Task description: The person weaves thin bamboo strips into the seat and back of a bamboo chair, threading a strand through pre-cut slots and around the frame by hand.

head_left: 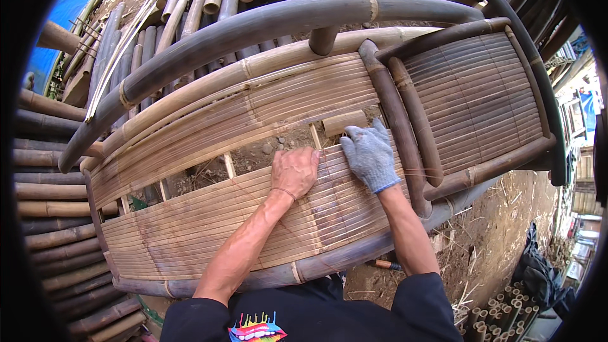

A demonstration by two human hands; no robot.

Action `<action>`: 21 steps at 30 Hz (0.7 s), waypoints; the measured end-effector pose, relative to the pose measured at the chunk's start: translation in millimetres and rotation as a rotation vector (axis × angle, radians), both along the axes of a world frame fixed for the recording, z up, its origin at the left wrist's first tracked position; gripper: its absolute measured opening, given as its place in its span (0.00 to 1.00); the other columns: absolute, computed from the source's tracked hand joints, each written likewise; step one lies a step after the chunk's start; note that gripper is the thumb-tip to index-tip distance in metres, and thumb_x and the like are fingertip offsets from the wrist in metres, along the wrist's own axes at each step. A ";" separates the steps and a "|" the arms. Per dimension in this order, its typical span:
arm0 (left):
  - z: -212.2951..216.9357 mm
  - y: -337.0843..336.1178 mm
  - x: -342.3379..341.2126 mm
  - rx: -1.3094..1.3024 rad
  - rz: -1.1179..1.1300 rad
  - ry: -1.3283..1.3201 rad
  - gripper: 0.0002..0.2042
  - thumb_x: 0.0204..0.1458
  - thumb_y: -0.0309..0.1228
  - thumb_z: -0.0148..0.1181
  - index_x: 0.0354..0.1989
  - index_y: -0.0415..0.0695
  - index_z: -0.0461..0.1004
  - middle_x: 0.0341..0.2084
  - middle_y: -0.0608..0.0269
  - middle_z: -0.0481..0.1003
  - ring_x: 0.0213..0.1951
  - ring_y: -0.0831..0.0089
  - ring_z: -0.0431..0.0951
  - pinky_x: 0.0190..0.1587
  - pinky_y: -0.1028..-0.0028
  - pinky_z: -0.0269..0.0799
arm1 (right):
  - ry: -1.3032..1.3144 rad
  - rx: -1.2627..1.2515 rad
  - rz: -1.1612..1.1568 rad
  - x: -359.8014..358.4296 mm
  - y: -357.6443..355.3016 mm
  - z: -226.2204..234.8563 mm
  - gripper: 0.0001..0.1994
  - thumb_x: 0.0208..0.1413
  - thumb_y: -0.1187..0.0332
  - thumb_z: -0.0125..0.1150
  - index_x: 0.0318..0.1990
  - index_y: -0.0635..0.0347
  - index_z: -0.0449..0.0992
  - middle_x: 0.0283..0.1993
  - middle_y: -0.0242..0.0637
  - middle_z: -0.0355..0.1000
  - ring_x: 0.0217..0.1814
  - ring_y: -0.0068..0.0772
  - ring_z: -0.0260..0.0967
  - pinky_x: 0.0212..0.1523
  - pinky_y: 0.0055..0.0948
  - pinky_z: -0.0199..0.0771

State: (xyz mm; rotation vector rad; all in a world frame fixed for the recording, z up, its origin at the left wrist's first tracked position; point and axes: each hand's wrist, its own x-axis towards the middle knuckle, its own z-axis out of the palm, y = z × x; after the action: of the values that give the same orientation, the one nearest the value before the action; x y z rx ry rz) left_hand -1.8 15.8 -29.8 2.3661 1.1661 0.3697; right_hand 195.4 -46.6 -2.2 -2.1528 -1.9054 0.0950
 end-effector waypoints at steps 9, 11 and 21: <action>12.8 5.6 -1.4 -0.238 0.036 0.116 0.16 0.63 0.38 0.45 0.46 0.38 0.73 0.29 0.49 0.80 0.39 0.49 0.80 0.60 0.47 0.58 | -0.004 0.128 0.002 -33.1 -15.1 21.9 0.14 0.59 0.62 0.62 0.44 0.64 0.77 0.46 0.48 0.75 0.53 0.55 0.72 0.59 0.49 0.70; 14.0 7.3 0.1 -0.257 0.012 0.097 0.16 0.64 0.38 0.44 0.44 0.40 0.74 0.30 0.48 0.80 0.40 0.49 0.80 0.61 0.45 0.57 | -0.054 -0.002 -0.031 -45.2 -14.9 17.6 0.11 0.59 0.63 0.60 0.40 0.63 0.77 0.43 0.48 0.74 0.48 0.54 0.73 0.54 0.49 0.72; 9.6 5.5 -3.4 -0.290 -0.014 0.107 0.16 0.64 0.38 0.43 0.36 0.43 0.76 0.28 0.53 0.78 0.38 0.55 0.79 0.63 0.45 0.55 | 1.169 0.059 0.056 1.7 -5.6 135.7 0.18 0.69 0.61 0.48 0.34 0.63 0.80 0.58 0.51 0.73 0.57 0.41 0.73 0.64 0.38 0.68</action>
State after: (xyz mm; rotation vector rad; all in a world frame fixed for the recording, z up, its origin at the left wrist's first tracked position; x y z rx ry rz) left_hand -5.2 21.3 -20.2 2.1602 1.1632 0.0625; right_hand 197.1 -52.2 133.5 -1.4055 -1.2003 1.0231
